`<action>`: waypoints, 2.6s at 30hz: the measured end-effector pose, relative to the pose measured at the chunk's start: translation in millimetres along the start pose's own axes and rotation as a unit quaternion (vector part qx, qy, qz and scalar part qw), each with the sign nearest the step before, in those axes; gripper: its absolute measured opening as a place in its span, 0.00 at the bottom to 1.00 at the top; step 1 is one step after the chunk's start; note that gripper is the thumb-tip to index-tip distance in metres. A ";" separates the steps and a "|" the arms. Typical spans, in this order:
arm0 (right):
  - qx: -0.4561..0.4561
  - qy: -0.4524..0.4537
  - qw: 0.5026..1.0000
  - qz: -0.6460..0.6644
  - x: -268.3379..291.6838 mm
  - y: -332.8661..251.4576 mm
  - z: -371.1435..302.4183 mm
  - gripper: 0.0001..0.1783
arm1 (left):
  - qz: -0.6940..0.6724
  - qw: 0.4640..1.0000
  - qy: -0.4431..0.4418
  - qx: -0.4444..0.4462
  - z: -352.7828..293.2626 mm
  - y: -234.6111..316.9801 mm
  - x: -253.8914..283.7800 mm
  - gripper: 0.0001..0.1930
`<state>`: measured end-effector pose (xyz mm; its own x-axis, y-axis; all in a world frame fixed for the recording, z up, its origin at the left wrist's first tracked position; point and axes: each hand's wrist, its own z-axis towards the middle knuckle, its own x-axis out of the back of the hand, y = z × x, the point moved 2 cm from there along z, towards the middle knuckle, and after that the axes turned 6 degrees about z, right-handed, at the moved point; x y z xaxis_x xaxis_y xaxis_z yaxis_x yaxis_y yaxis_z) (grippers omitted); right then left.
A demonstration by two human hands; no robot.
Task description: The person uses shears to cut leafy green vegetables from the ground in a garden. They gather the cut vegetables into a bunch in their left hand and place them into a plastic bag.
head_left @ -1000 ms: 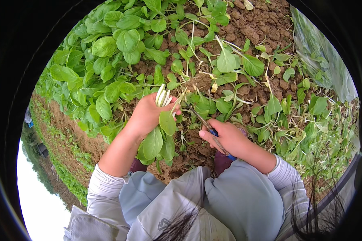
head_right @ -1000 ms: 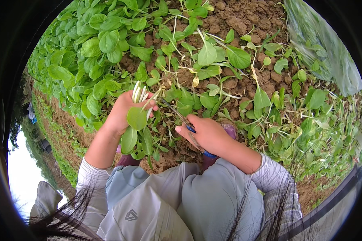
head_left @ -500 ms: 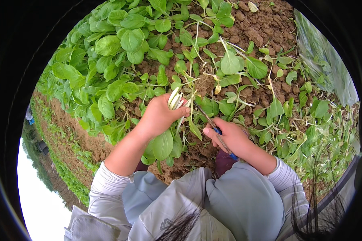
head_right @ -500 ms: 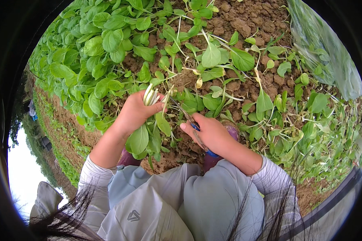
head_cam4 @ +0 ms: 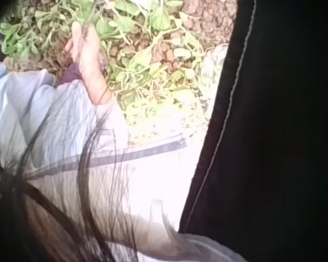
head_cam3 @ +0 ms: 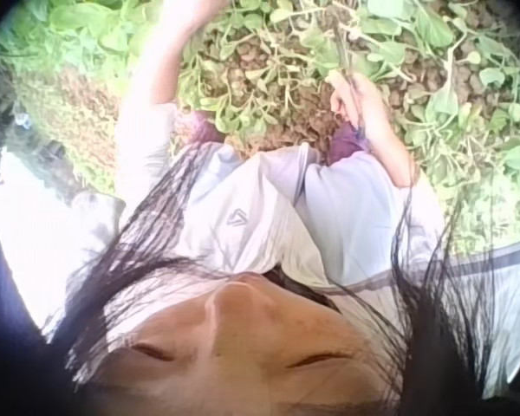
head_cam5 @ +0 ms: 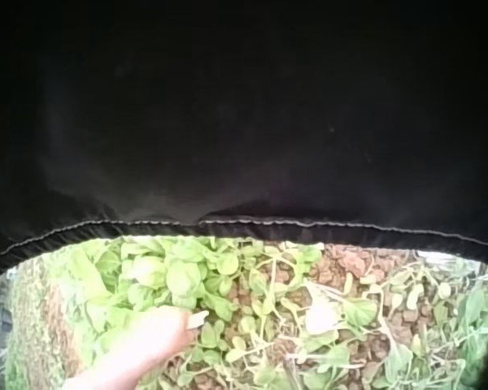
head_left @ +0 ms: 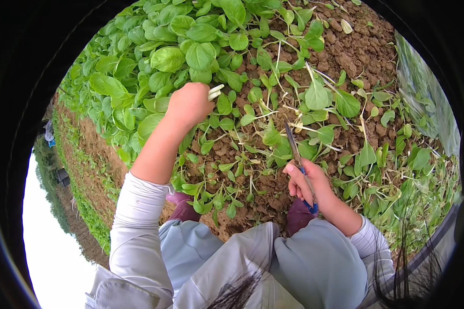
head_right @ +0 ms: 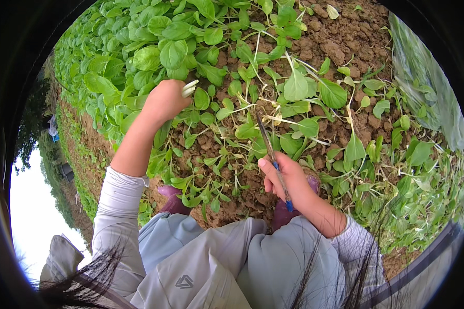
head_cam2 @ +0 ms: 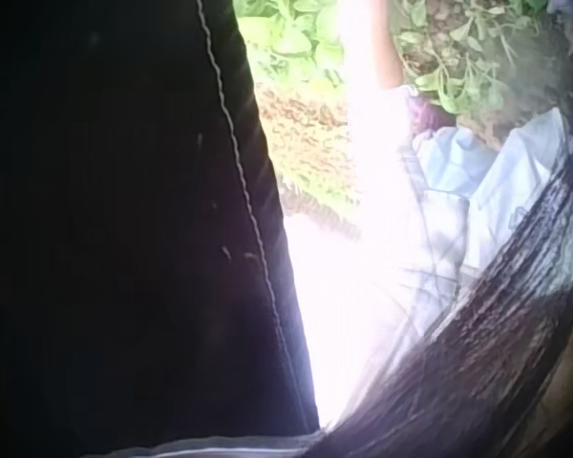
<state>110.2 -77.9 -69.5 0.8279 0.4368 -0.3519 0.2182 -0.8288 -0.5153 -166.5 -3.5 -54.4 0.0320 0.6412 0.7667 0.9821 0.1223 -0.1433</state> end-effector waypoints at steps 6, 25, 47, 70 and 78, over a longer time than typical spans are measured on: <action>-0.022 -0.012 1.000 -0.004 -0.5 2.8 0.2 0.17 | 0.011 0.990 -0.141 0.024 13.2 -21.2 -50.9 0.11; -0.027 -0.098 0.992 -0.068 -1.9 6.1 0.1 0.18 | -0.267 0.956 -0.112 0.052 -56.4 -27.8 -18.7 0.07; 0.049 -0.150 0.964 -0.216 -13.6 15.9 6.7 0.22 | -0.614 0.777 -0.119 0.075 -113.4 12.9 -42.9 0.10; 0.008 -0.046 0.996 -0.076 -14.5 -6.1 -1.1 0.11 | 0.137 0.983 0.116 -0.042 -11.3 -24.8 -29.8 0.06; 0.022 -0.042 0.996 -0.069 -8.7 3.2 1.3 0.12 | 0.188 0.982 0.020 0.009 20.2 -40.8 -63.6 0.07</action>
<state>103.0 -83.9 -69.1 0.7449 0.5747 -0.3389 0.3021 -0.7434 -0.5967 -212.4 -34.0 -110.0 0.3994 0.6128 0.6819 0.8962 -0.1041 -0.4314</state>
